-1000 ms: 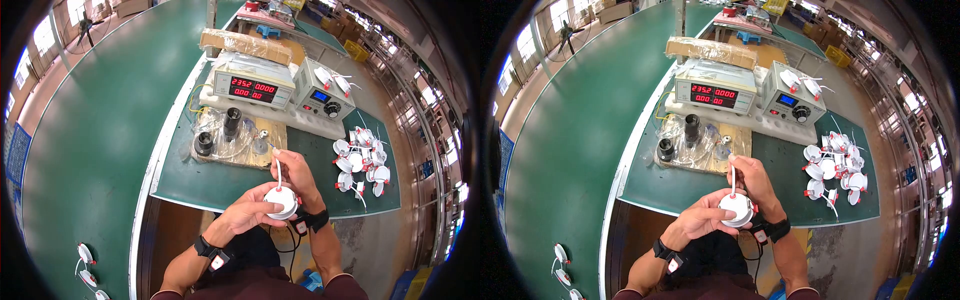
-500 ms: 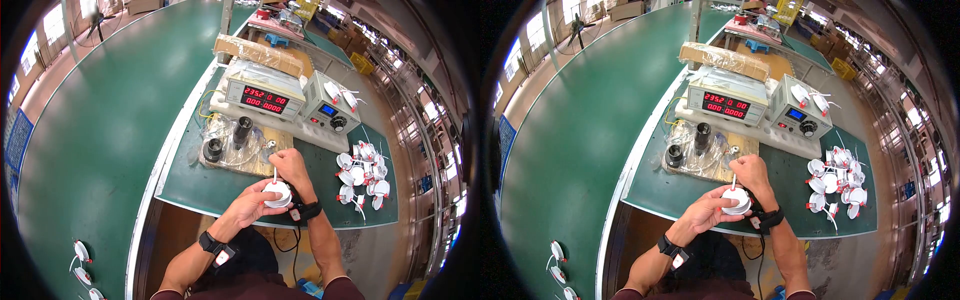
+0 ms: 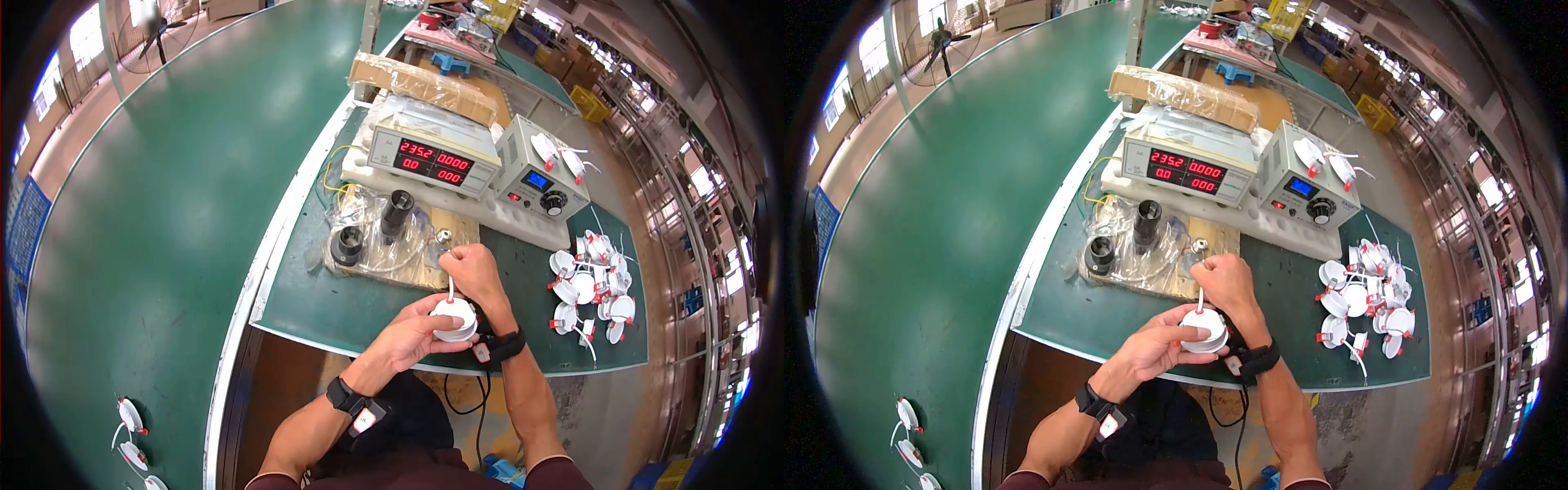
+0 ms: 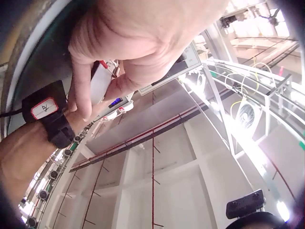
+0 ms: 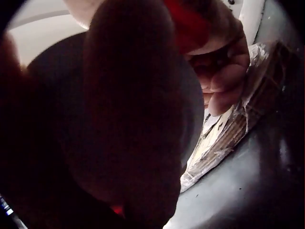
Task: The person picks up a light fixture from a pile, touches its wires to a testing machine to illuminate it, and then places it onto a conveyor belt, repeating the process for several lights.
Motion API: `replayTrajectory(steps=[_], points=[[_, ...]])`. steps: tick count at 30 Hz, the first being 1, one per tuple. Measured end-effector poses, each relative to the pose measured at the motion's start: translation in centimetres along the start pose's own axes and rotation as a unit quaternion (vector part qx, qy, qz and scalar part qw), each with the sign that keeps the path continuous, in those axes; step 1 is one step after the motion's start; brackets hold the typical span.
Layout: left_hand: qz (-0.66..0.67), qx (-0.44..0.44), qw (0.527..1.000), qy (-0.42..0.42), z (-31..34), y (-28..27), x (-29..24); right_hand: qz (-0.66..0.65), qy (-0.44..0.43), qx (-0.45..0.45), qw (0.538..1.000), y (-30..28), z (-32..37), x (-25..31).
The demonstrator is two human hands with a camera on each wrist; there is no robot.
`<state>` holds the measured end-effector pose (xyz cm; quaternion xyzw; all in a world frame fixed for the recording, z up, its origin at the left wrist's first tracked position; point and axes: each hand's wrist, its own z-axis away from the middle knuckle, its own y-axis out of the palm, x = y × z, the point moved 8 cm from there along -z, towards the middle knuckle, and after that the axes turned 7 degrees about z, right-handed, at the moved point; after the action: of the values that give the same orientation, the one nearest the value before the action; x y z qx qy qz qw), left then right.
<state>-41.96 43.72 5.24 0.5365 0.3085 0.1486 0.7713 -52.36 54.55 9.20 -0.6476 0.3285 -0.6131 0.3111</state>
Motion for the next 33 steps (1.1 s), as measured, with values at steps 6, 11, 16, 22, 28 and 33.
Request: replayTrajectory(steps=[6, 11, 16, 22, 28, 33], points=[[-0.011, -0.012, 1.0, 0.004, -0.1, -0.2, 0.2, -0.016, -0.014, -0.012, 1.0, -0.3, 0.3, 0.5], [-0.046, -0.025, 0.999, 0.012, 0.3, -0.2, 0.0, -0.129, 0.03, 0.034, 0.991, 0.2, 0.9, -0.8], [-0.219, -0.04, 0.974, 0.05, 3.4, 1.4, 0.1, -0.344, 0.027, 0.048, 0.937, -1.3, 5.0, 1.0], [-0.367, 0.001, 0.917, 0.156, 6.0, 4.1, -1.3, -0.377, 0.025, 0.01, 0.926, -4.6, 9.4, 4.1], [-0.162, 0.036, 0.986, 0.013, 5.5, 4.8, 1.9, -0.414, 0.01, -0.018, 0.91, -4.5, 9.8, 4.5], [-0.156, 0.006, 0.988, -0.001, 5.5, 4.6, 3.1, -0.405, 0.044, -0.025, 0.913, -3.4, 10.5, 4.4]])
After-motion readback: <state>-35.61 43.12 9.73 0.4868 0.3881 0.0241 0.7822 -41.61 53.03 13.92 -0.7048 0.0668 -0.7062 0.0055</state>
